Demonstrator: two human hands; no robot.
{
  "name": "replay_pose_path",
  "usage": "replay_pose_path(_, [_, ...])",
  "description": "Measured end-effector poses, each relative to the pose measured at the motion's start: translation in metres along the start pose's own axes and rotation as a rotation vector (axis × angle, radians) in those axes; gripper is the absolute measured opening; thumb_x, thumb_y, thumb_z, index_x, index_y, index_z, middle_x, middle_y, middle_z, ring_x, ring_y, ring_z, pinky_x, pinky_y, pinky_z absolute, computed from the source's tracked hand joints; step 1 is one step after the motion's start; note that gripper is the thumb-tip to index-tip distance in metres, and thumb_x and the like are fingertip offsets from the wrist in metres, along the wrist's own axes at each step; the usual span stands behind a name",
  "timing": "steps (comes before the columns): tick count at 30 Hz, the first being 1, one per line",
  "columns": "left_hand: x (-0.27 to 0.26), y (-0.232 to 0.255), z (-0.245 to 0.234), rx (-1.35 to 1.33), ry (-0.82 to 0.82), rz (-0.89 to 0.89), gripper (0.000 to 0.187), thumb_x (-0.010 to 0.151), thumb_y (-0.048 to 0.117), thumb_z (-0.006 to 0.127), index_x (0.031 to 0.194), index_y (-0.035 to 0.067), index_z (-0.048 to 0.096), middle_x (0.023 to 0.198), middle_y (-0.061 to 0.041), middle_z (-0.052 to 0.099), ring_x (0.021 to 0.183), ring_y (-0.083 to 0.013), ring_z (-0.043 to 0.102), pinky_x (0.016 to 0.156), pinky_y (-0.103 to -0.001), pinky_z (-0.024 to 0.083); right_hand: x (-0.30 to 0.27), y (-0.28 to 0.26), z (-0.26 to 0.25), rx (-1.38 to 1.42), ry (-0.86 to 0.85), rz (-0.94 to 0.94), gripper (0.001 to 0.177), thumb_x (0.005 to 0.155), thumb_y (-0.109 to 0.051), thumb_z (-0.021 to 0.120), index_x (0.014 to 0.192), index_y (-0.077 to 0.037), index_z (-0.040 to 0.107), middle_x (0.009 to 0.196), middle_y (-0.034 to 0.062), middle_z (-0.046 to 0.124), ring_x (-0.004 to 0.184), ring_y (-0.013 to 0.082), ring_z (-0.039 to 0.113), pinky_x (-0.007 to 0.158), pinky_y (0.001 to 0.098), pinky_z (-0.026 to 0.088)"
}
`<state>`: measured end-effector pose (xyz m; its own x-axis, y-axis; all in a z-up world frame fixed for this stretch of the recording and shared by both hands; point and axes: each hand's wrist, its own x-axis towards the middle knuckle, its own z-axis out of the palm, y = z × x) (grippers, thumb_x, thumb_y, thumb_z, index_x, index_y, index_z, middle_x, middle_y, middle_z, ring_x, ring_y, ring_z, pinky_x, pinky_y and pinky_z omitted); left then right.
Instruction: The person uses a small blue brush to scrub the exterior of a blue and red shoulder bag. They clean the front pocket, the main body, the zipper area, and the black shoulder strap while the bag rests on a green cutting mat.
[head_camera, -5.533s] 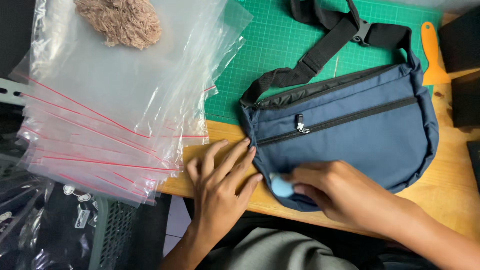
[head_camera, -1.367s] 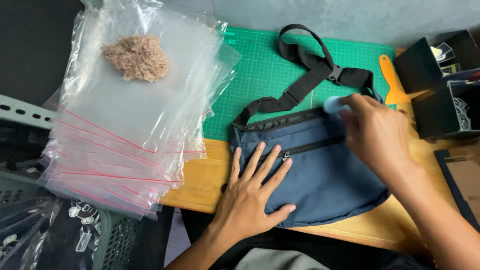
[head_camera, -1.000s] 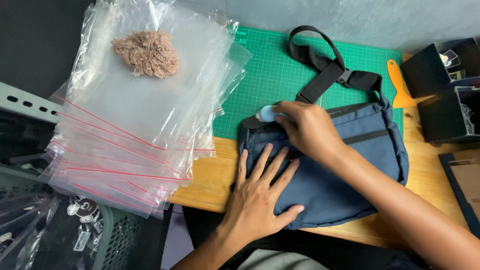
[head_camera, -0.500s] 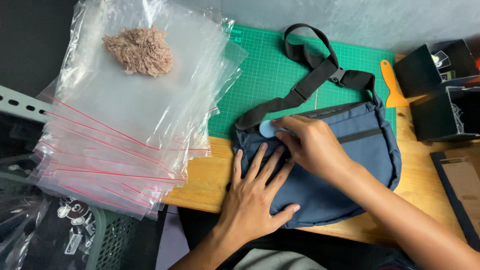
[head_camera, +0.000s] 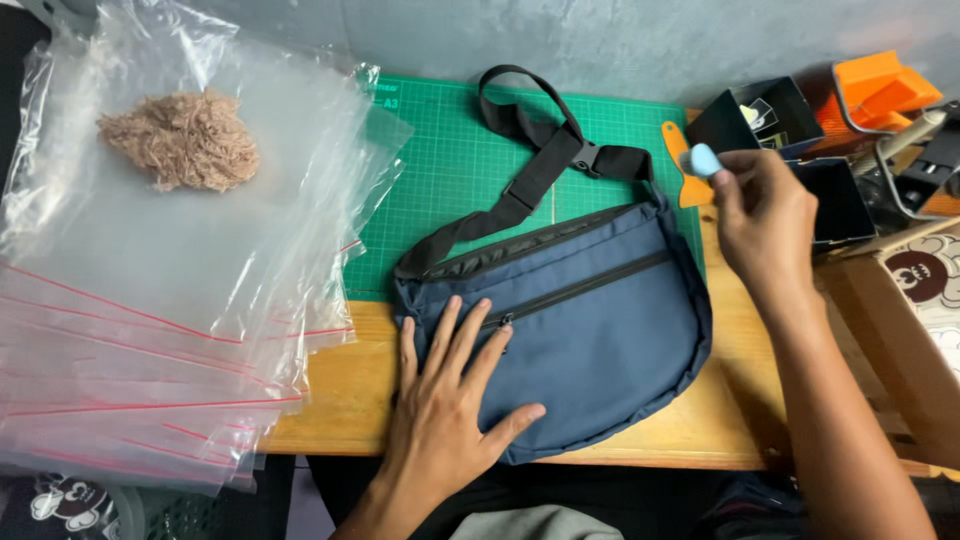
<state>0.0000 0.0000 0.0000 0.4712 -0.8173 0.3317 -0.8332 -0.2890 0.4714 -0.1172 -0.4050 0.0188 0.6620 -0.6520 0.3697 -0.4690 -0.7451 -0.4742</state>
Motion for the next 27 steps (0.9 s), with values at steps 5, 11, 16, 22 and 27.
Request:
replay_pose_path(5, [0.024, -0.018, -0.007, 0.054, -0.055, -0.022, 0.071, 0.104, 0.072, 0.063, 0.135, 0.009, 0.068, 0.167, -0.018, 0.057, 0.166, -0.0442, 0.042, 0.132, -0.082, 0.015, -0.019, -0.010, 0.022, 0.227, -0.155, 0.152, 0.034, 0.119, -0.015, 0.065, 0.152, -0.008, 0.067, 0.109, 0.0132, 0.084, 0.095, 0.0220, 0.075, 0.090, 0.0385, 0.057])
replay_pose_path(11, [0.070, -0.041, -0.013, 0.447, -0.104, -0.052, 0.091, 0.106, 0.082, 0.052, 0.154, 0.006, 0.061, 0.163, -0.020, 0.061, 0.157, -0.0571, 0.049, 0.129, -0.085, 0.019, -0.037, -0.037, -0.001, 0.764, -0.576, 0.432, 0.025, 0.118, -0.014, 0.055, 0.143, -0.012, 0.059, 0.104, 0.0202, 0.087, 0.046, 0.0107, 0.031, 0.040, 0.0270, 0.026])
replay_pose_path(16, [0.110, 0.013, 0.010, 0.285, -0.054, 0.129, 0.078, 0.112, 0.069, 0.055, 0.147, 0.000, 0.069, 0.156, -0.024, 0.067, 0.142, -0.0410, 0.062, 0.109, -0.059, 0.043, -0.032, -0.035, -0.022, 0.788, -0.906, 0.481, 0.030, 0.116, -0.016, 0.057, 0.145, -0.011, 0.060, 0.108, 0.0215, 0.091, 0.054, 0.0169, 0.040, 0.046, 0.0316, 0.036])
replay_pose_path(22, [0.130, 0.030, 0.058, 0.139, -0.041, 0.202, 0.084, 0.103, 0.059, 0.076, 0.168, 0.011, 0.052, 0.159, -0.009, 0.064, 0.126, -0.0330, 0.063, 0.095, -0.047, 0.044, -0.027, -0.035, -0.029, 0.627, -0.622, 0.431, 0.024, 0.113, -0.013, 0.069, 0.136, -0.008, 0.068, 0.108, 0.0125, 0.093, 0.062, 0.0147, 0.056, 0.050, 0.0330, 0.049])
replay_pose_path(27, [0.126, 0.032, 0.050, 0.181, -0.048, 0.307, 0.078, 0.102, 0.033, 0.072, 0.176, 0.026, 0.048, 0.143, -0.014, 0.066, 0.121, -0.0354, 0.065, 0.093, -0.051, 0.045, -0.032, -0.035, -0.019, 0.420, -0.565, 0.320, 0.027, 0.111, -0.016, 0.072, 0.138, -0.015, 0.068, 0.100, 0.0052, 0.092, 0.098, 0.0096, 0.077, 0.093, 0.0307, 0.055])
